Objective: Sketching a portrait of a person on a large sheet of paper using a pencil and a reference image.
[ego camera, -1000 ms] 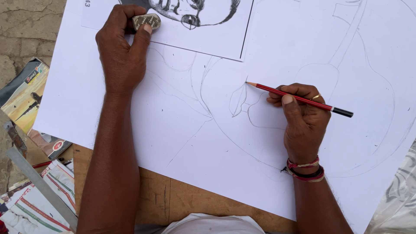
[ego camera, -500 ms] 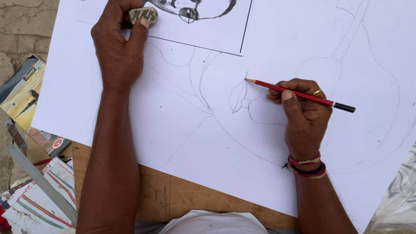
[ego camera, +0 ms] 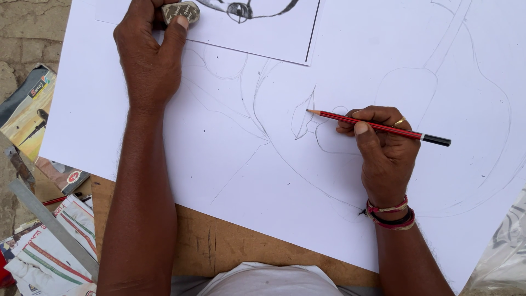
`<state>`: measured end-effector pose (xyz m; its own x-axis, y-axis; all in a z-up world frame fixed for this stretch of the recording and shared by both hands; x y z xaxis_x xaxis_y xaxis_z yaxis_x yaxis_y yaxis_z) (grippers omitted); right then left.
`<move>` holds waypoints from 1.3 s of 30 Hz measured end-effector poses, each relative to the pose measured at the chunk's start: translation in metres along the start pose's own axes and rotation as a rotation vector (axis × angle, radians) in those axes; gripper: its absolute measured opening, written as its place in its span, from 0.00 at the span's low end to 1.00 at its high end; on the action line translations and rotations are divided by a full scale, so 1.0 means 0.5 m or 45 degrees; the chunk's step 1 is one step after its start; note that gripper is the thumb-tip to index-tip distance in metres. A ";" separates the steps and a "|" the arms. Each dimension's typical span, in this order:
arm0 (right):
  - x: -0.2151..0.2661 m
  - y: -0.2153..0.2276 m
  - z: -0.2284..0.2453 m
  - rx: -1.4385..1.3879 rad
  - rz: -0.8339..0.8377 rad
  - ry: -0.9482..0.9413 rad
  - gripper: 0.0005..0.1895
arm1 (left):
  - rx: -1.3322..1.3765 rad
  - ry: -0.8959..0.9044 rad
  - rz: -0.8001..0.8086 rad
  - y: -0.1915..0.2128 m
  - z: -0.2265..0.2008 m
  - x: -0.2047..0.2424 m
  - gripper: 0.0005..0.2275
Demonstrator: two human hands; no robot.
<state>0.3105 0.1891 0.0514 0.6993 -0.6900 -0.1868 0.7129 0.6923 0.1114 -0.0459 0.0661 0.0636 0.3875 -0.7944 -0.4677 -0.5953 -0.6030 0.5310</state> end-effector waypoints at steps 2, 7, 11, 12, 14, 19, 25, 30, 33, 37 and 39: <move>0.005 -0.001 -0.001 -0.004 0.001 -0.004 0.05 | 0.009 0.001 0.000 -0.001 0.003 0.000 0.05; 0.019 -0.003 -0.003 0.002 0.007 -0.015 0.05 | 0.011 0.001 -0.004 0.000 0.008 0.001 0.05; 0.028 -0.008 -0.002 0.001 0.020 -0.021 0.05 | -0.013 0.008 0.003 -0.001 0.010 0.001 0.05; 0.031 -0.009 -0.002 0.003 0.022 -0.027 0.05 | -0.022 0.008 0.005 -0.001 0.011 0.001 0.05; 0.036 -0.012 -0.001 -0.002 0.024 -0.033 0.05 | -0.031 0.008 0.006 -0.001 0.012 0.002 0.04; 0.049 -0.016 -0.003 -0.005 0.036 -0.051 0.05 | -0.046 0.006 0.007 -0.001 0.013 0.002 0.04; 0.057 -0.025 0.000 -0.024 0.057 -0.072 0.05 | -0.044 0.008 0.003 -0.002 0.010 0.000 0.05; 0.060 -0.028 -0.004 -0.038 0.083 -0.076 0.06 | 0.016 -0.002 -0.002 -0.001 0.009 0.000 0.05; 0.060 -0.028 -0.002 -0.021 0.094 -0.067 0.06 | 0.020 0.009 0.006 0.000 -0.001 -0.003 0.06; 0.057 -0.019 -0.011 -0.165 0.072 -0.058 0.06 | 0.024 0.007 0.007 0.001 -0.006 -0.007 0.08; 0.056 -0.011 -0.005 -0.266 0.023 0.019 0.06 | 0.034 0.029 0.006 0.001 -0.005 -0.007 0.07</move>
<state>0.3258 0.1665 0.0431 0.7099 -0.6749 -0.2014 0.6727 0.7344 -0.0897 -0.0458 0.0683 0.0672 0.4006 -0.7990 -0.4485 -0.6157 -0.5972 0.5141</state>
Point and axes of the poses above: each hand's wrist, its own x-axis away from the middle knuckle, its own y-axis out of the back of the hand, z = x × y, the point moved 10 cm from there along -x, towards the middle knuckle, and after that the axes turned 11 degrees about z, right-handed, at the moved point
